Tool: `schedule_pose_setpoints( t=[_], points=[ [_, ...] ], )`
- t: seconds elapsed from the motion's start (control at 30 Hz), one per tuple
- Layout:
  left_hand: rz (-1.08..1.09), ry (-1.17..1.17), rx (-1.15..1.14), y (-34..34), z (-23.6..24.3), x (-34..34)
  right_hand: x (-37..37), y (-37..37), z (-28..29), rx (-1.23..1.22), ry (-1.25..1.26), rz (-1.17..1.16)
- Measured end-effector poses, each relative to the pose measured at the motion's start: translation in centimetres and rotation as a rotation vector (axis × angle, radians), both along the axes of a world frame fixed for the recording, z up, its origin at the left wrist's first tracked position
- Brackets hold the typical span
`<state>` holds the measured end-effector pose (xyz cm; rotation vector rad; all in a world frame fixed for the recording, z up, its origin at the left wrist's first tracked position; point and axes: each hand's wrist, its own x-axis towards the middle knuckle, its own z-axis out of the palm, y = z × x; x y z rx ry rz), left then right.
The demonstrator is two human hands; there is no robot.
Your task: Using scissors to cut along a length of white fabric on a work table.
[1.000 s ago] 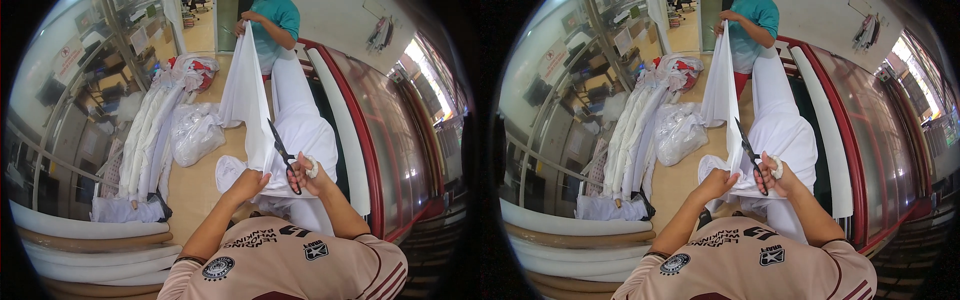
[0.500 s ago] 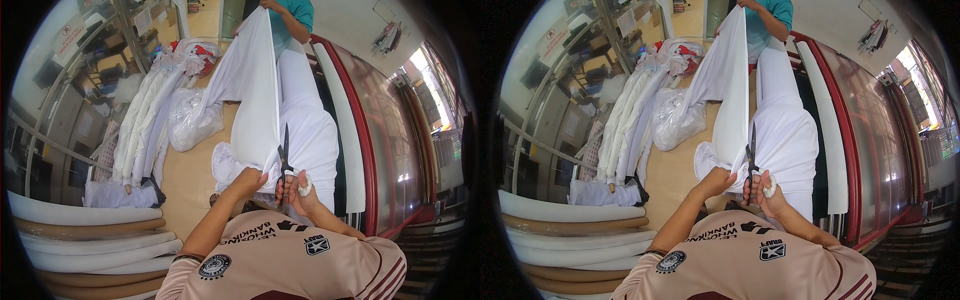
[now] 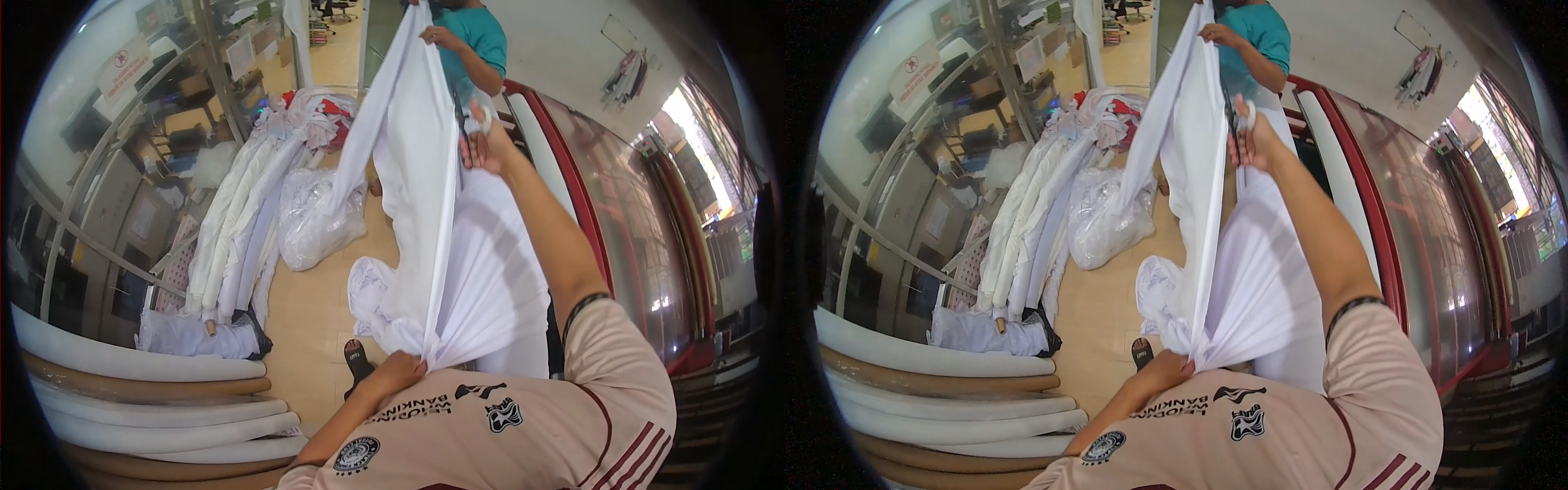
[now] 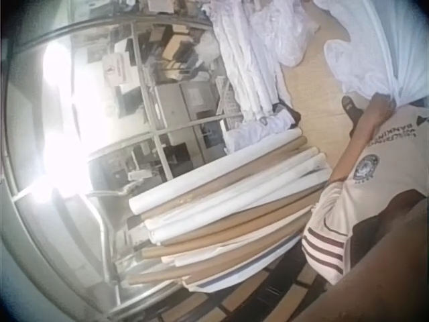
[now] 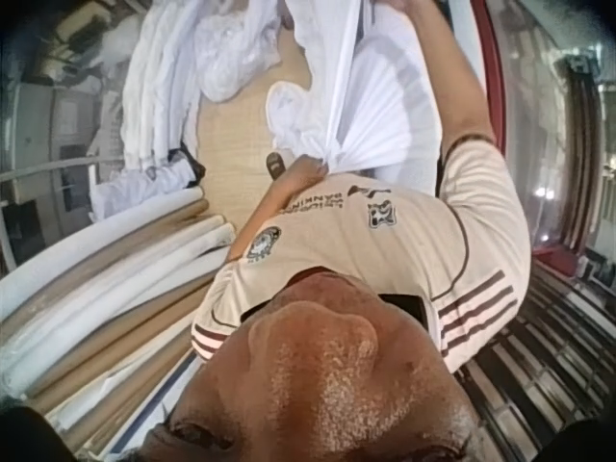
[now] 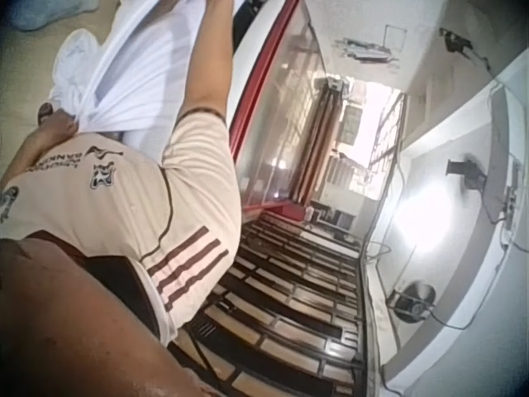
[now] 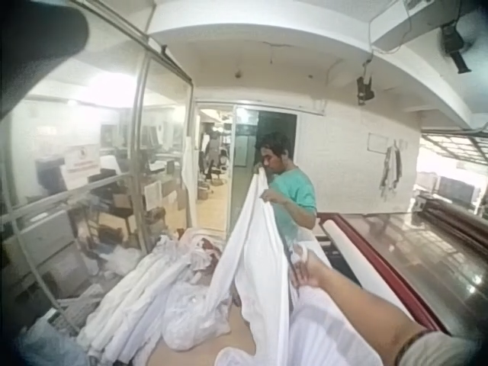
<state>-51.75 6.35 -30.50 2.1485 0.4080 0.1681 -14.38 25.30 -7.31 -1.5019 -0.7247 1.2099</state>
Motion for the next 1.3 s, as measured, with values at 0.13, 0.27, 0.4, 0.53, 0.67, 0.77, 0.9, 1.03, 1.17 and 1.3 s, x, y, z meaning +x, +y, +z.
schedule_pose_setpoints(
  t=[0.13,0.27,0.4,0.53,0.67,0.77,0.9,1.03,1.17,1.3],
  points=[
    [0.065,0.124,0.012,-0.9,-0.4,-3.4,2.5,10.1,4.0,-0.118,-0.071,-0.121],
    [0.106,-0.003,0.103,-1.9,-0.1,-8.0,3.4,14.6,5.0,-0.082,-0.154,-0.218],
    [0.303,0.011,0.026,-2.8,-0.9,-11.2,2.9,14.6,0.6,-0.198,-0.527,-0.241],
    [0.343,0.062,0.083,-2.7,-1.4,-11.4,3.5,13.9,-4.5,-0.195,-0.764,-0.317],
    [0.519,0.136,0.025,-1.7,1.1,-10.3,5.2,13.9,-7.9,-0.039,-0.504,-0.506],
    [0.717,0.153,0.015,0.0,3.7,-9.4,6.8,12.9,-8.6,0.007,-0.346,-0.464],
    [0.748,0.143,-0.323,4.6,5.4,-8.4,7.3,9.3,-8.2,-0.058,-0.403,-0.387],
    [0.599,-0.234,-0.247,10.8,5.8,-5.1,4.5,2.8,-8.2,-0.048,-0.320,-0.357],
    [0.528,-0.408,-0.362,17.3,7.6,0.4,0.1,-5.3,-6.9,0.035,-0.197,-0.255],
    [0.450,-0.414,-0.413,21.3,9.9,7.9,-4.2,-13.4,-5.2,0.098,-0.051,-0.209]
  ],
)
